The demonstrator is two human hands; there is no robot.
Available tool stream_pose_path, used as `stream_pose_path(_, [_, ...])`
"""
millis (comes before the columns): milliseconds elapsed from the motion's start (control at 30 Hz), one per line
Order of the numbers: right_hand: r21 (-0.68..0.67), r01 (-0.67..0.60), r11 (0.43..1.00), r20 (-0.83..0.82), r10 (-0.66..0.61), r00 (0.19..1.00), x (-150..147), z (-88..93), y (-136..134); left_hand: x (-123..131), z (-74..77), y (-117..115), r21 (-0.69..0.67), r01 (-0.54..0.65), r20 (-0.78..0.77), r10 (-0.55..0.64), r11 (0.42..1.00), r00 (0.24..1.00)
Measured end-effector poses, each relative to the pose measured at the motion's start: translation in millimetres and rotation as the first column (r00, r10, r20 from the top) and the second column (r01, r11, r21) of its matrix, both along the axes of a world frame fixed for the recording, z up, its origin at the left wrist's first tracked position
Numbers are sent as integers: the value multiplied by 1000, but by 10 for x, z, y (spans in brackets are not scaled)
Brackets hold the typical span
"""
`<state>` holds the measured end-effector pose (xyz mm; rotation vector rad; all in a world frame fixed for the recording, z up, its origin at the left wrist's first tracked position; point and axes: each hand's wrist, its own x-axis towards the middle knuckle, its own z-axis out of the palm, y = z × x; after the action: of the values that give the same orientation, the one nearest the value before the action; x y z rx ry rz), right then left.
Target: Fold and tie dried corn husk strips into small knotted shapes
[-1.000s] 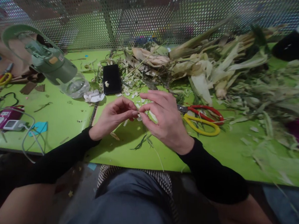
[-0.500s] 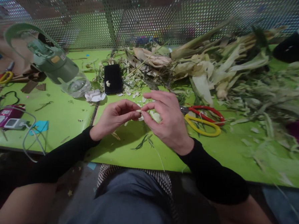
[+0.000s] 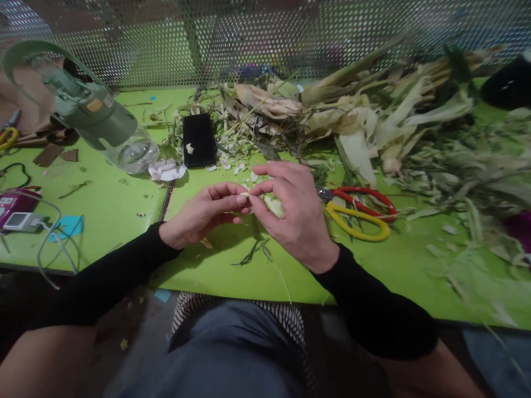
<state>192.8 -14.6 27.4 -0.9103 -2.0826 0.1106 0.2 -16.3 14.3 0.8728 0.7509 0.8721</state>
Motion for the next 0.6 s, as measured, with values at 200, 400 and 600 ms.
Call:
stream_pose_path(200, [99, -34, 994, 68, 27, 997, 16, -40, 49, -52, 43, 23, 288, -11, -243, 84, 957, 966])
stream_pose_path(400, [36, -20, 999, 55, 18, 998, 13, -45, 50, -53, 47, 14, 397, -11, -313, 147, 918, 938])
stream_pose_path(600, [-285, -93, 954, -96, 68, 993, 8, -48, 43, -64, 40, 25, 400, 56, -346, 94, 915, 933])
